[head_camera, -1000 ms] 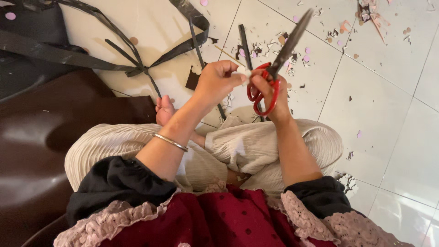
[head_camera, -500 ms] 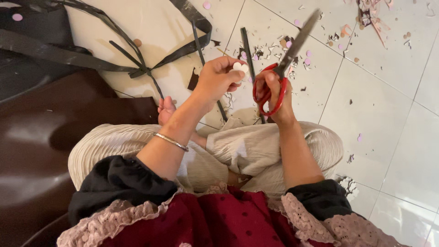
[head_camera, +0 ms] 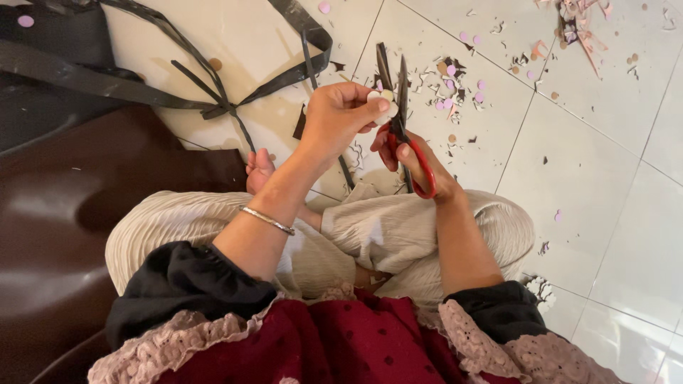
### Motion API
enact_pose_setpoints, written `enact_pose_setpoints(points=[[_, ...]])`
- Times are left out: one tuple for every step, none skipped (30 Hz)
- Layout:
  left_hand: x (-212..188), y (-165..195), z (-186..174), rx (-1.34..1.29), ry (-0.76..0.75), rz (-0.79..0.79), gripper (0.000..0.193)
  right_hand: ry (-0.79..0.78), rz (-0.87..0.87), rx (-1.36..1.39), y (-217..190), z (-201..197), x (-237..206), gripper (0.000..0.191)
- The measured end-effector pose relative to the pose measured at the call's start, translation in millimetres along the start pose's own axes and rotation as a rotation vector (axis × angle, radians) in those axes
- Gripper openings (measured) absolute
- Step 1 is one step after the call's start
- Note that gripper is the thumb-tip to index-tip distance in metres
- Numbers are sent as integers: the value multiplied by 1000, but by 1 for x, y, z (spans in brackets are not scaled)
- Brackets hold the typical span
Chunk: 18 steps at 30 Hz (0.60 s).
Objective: The person sits on the floor and uses red-handled scissors to cut small white paper shapes, likely flowers or clovers, from a larger sheet. They hold the paper in one hand and carefully trim the edges with the other, creating multiple identical cutouts.
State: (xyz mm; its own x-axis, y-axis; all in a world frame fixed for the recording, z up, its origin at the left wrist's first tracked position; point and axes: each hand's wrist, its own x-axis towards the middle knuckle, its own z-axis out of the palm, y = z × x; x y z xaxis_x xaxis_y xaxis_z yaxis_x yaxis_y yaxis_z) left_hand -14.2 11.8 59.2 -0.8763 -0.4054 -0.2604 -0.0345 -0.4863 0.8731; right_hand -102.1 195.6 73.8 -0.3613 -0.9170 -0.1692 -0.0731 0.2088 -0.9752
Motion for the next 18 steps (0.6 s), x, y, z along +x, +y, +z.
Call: enact_pose_setpoints(points=[[0, 2, 0, 42, 17, -1, 22, -3, 3, 3, -1, 0, 0, 79], [-1, 3, 0, 84, 35, -3, 22, -6, 6, 6, -1, 0, 0, 80], [-2, 4, 0, 126, 53, -4, 22, -3, 14, 6, -1, 0, 0, 81], [-2, 6, 0, 118, 47, 3, 22, -1, 22, 7, 0, -1, 1, 82], [-2, 7, 0, 111, 40, 11, 22, 2, 30, 8, 1, -2, 1, 84], [-2, 8, -1, 105, 34, 18, 22, -3, 37, 6, 1, -2, 1, 84], [-3, 8, -1, 120, 28, 22, 23, -8, 45, 4, 2, -3, 1, 84], [-2, 9, -1, 135, 21, 27, 23, -13, 53, 2, 3, -4, 1, 84], [-2, 9, -2, 150, 15, 31, 24, -8, 61, -8, 4, -4, 1, 84], [-3, 9, -2, 163, 20, 17, 23, -3, 69, -18, 4, -4, 1, 83], [-3, 9, -2, 175, 25, 4, 23, 2, 77, -28, 5, -4, 1, 83], [-2, 10, -2, 188, 30, -10, 23, 3, 78, -35, 5, -4, 1, 82], [-2, 10, -2, 176, 25, -11, 23, 4, 79, -42, 5, -4, 1, 81], [-2, 10, -2, 163, 20, -12, 23, 5, 80, -50, 5, -4, 1, 81], [-2, 10, -2, 152, 14, -12, 23, 6, 75, -70, 5, -4, 1, 81], [-2, 10, -2, 146, 14, -17, 23, 6, 70, -90, 4, -5, 1, 82], [-2, 10, -2, 140, 14, -23, 24, 6, 65, -110, 4, -5, 2, 82], [-2, 10, -1, 134, 15, -29, 24, 11, 66, -93, 4, -4, 2, 83]])
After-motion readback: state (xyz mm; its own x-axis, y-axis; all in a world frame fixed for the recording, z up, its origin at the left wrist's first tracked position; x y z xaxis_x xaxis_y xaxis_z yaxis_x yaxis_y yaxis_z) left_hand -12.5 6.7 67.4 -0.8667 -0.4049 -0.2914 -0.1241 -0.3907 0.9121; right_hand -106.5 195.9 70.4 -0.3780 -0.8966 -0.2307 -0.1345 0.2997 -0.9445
